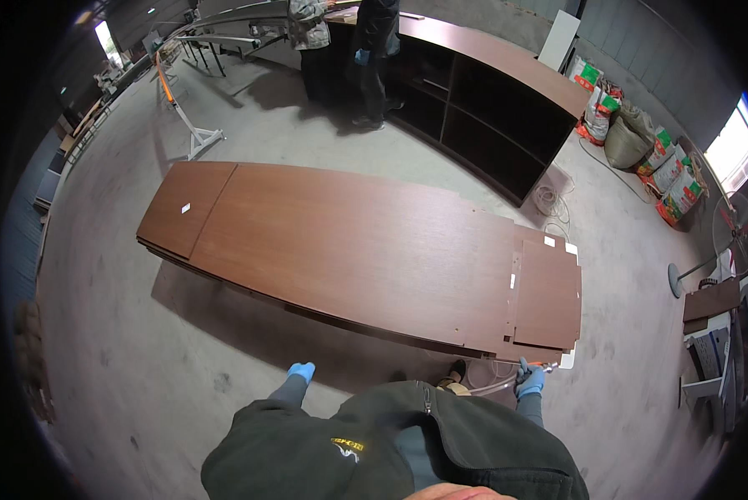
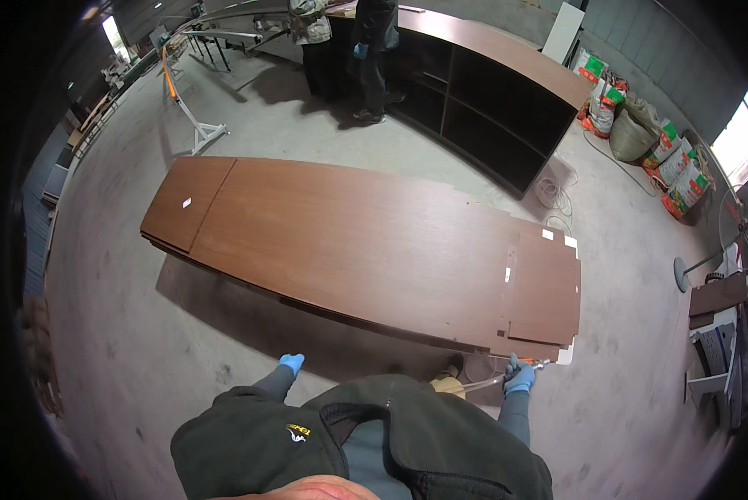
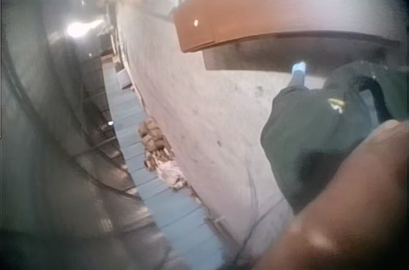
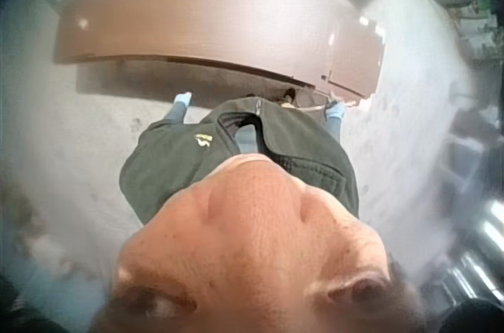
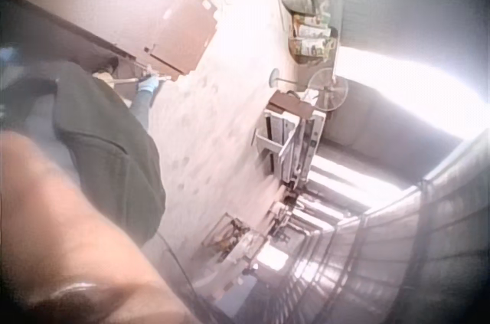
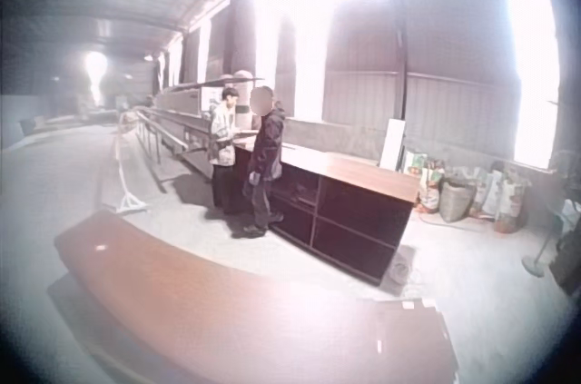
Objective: The person applies adhesive to the edges of flat-pack wooden panels and joins them together to form a cabinet. They handle multiple panels, align edges, and press them to bond. A second person assists by handing over panels and positioning them.
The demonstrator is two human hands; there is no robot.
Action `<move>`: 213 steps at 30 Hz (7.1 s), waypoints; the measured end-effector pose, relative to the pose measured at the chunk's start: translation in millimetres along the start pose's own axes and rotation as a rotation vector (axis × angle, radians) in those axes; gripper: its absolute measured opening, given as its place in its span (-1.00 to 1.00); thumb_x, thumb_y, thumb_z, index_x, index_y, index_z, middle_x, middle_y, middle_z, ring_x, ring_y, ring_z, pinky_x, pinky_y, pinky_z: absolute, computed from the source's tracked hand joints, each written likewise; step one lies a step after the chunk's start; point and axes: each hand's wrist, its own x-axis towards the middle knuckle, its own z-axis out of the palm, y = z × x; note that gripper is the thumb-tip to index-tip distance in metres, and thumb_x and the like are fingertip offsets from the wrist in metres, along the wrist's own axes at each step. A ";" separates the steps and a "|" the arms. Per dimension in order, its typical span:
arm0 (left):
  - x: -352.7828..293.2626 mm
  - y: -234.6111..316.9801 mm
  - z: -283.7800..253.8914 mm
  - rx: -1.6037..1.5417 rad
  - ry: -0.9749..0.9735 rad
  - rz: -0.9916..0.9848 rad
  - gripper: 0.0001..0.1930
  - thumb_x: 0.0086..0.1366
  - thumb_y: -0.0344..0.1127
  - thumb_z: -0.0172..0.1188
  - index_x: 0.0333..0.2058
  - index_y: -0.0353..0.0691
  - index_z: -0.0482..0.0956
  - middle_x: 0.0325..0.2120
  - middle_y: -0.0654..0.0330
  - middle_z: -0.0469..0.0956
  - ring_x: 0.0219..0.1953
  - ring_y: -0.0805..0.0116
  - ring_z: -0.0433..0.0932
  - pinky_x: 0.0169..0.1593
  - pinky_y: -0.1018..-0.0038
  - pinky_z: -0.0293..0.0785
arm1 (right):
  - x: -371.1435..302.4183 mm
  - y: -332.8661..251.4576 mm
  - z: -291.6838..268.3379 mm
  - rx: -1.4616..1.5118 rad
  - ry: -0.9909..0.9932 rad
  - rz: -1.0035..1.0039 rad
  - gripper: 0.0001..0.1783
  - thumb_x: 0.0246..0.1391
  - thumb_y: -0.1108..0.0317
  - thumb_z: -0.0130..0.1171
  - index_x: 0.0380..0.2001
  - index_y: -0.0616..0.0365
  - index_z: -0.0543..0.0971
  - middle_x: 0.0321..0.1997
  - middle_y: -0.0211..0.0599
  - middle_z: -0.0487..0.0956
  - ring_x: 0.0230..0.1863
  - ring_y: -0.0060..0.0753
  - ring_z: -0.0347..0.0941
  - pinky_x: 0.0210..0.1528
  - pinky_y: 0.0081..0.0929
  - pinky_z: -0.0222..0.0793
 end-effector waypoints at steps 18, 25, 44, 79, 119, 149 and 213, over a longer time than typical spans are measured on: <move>-78.2 72.4 61.9 -0.318 -0.504 0.133 -0.66 0.43 -0.03 0.15 -0.27 -0.24 0.61 -0.36 0.22 0.62 -0.39 0.34 0.55 -0.36 0.30 0.52 | 2.2 48.9 20.6 -0.248 -0.282 0.247 -0.67 0.10 0.50 0.06 -0.04 0.27 0.45 -0.12 -0.03 0.71 -0.48 -0.38 0.59 -0.55 -0.57 0.43; -71.6 52.4 53.0 -0.246 -0.475 0.006 -0.65 0.40 -0.03 0.18 -0.33 -0.24 0.66 -0.42 0.11 0.64 -0.48 0.24 0.53 -0.37 0.24 0.52 | 5.1 60.4 -1.2 -0.213 -0.247 0.255 -0.58 0.08 0.51 0.02 0.06 0.28 0.37 0.01 0.08 0.67 -0.32 -0.23 0.67 -0.43 -0.48 0.55; -79.6 62.7 83.5 -0.146 -0.550 0.122 -0.66 0.41 -0.02 0.16 -0.33 -0.21 0.64 -0.49 0.20 0.54 -0.54 0.32 0.44 -0.41 0.35 0.41 | 38.0 72.9 -89.1 -0.084 -0.205 0.429 -0.71 0.06 0.47 0.01 -0.11 0.31 0.43 0.05 0.17 0.64 -0.50 -0.23 0.52 -0.48 -0.48 0.57; -76.5 41.2 81.5 0.034 -0.434 0.215 -0.59 0.31 0.05 0.11 -0.33 -0.24 0.65 -0.32 0.02 0.60 -0.23 0.08 0.60 -0.17 0.13 0.58 | -5.4 76.1 -23.0 -0.254 -0.145 0.307 -0.70 0.40 0.07 0.09 -0.32 0.04 0.40 0.01 0.19 0.67 -0.76 -0.60 0.27 -0.59 -0.65 0.50; -161.2 267.6 79.6 -0.999 -0.726 0.218 -0.39 0.48 0.18 0.06 0.07 -0.32 0.63 0.04 -0.01 0.60 0.15 0.11 0.51 0.29 0.18 0.40 | -183.1 72.5 284.1 -1.330 -1.220 0.450 -0.35 0.48 -0.16 -0.13 0.36 0.08 0.43 -0.42 -0.46 0.58 -0.61 -0.69 0.30 -0.46 -0.65 0.29; 201.4 17.0 -187.0 -0.454 -0.196 0.230 -0.50 0.34 0.04 0.15 -0.13 -0.38 0.66 -0.17 -0.09 0.69 -0.07 0.07 0.64 0.06 0.23 0.49 | -211.5 421.9 577.1 -1.474 -0.607 0.529 -0.55 0.42 -0.10 0.00 -0.18 0.10 0.56 -0.50 -0.35 0.54 -0.66 -0.48 0.38 -0.64 -0.53 0.26; 697.0 -20.1 -761.6 0.517 0.232 0.401 -0.16 0.35 -0.07 0.11 0.51 -0.17 0.01 0.55 -0.03 -0.06 0.58 0.00 -0.08 0.54 0.14 -0.06 | -527.3 910.6 1180.8 -2.217 -1.370 -0.084 -0.29 0.36 -0.31 -0.06 -0.11 0.21 0.64 -0.38 -0.18 0.70 -0.64 -0.42 0.46 -0.63 -0.39 0.39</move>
